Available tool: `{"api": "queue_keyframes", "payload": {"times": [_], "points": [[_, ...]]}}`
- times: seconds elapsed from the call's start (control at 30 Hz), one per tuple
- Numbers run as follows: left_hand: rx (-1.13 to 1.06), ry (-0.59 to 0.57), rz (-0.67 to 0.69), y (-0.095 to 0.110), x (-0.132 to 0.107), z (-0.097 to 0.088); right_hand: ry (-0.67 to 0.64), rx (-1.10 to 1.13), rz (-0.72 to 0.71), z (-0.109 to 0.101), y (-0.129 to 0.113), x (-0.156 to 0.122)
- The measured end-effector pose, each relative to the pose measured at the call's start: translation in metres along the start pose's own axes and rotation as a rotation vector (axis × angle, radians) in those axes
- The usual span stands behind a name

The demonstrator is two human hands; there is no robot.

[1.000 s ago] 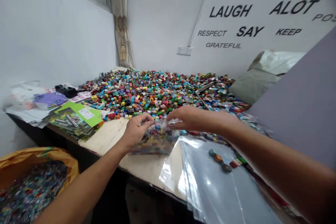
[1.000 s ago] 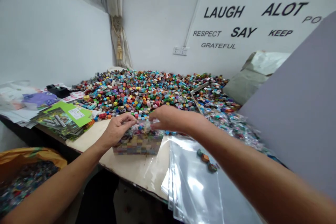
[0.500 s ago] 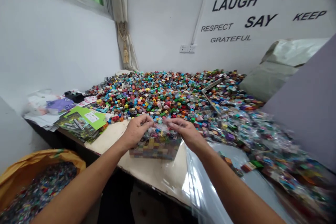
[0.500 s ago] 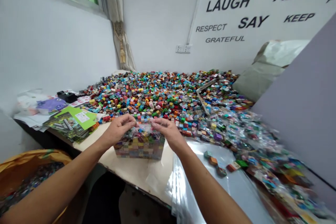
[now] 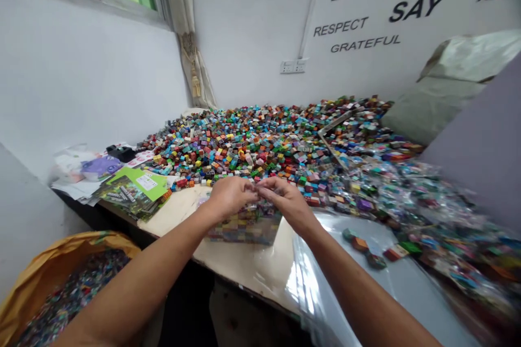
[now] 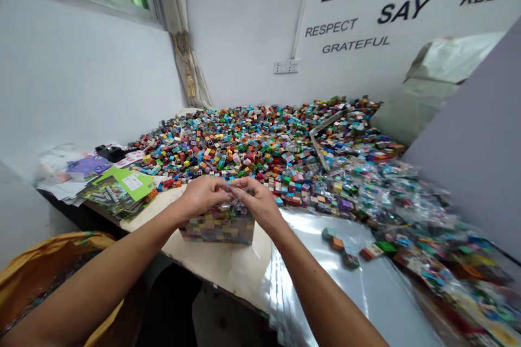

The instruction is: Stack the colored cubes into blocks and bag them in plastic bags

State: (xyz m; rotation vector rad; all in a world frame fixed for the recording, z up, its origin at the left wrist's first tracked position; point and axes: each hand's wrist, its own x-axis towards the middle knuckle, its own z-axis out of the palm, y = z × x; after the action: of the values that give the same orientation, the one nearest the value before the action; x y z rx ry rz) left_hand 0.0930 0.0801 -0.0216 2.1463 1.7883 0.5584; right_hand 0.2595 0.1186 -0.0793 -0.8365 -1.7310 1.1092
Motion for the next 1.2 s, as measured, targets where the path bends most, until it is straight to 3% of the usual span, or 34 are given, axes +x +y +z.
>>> {"api": "queue_keyframes", "payload": {"times": [0.1,0.2,0.23,0.37,0.47,0.63,0.8,0.87,1.03,1.2], "points": [[-0.054,-0.010,0.009,-0.004,0.003,0.004,0.011,0.007,-0.014,-0.018,-0.021,-0.010],[-0.136,0.010,0.029,-0.007,0.001,0.006,0.171,-0.264,-0.144,-0.033,-0.054,-0.023],[-0.166,0.016,0.036,-0.007,0.000,0.007,0.170,-0.391,-0.219,-0.035,-0.064,-0.026],[-0.226,0.037,0.046,-0.007,-0.003,0.008,-0.142,-0.889,-0.509,-0.039,-0.082,-0.025],[-0.217,0.059,0.004,-0.006,-0.005,0.008,-0.245,-1.186,-0.572,-0.039,-0.078,-0.019],[-0.211,0.082,0.028,-0.007,-0.005,0.008,-0.398,-1.365,-0.480,-0.032,-0.087,-0.015],[-0.217,0.117,0.051,-0.009,-0.007,0.010,-0.581,-1.660,-0.178,-0.013,-0.110,-0.001],[-0.210,0.111,0.051,-0.009,-0.009,0.011,-0.671,-1.664,-0.096,-0.009,-0.114,0.010],[-0.208,0.126,0.081,-0.008,-0.011,0.011,-0.868,-1.475,-0.065,-0.015,-0.117,0.028],[-0.224,0.174,0.082,-0.007,-0.014,0.013,-0.865,-1.458,0.038,-0.011,-0.112,0.025]]}}
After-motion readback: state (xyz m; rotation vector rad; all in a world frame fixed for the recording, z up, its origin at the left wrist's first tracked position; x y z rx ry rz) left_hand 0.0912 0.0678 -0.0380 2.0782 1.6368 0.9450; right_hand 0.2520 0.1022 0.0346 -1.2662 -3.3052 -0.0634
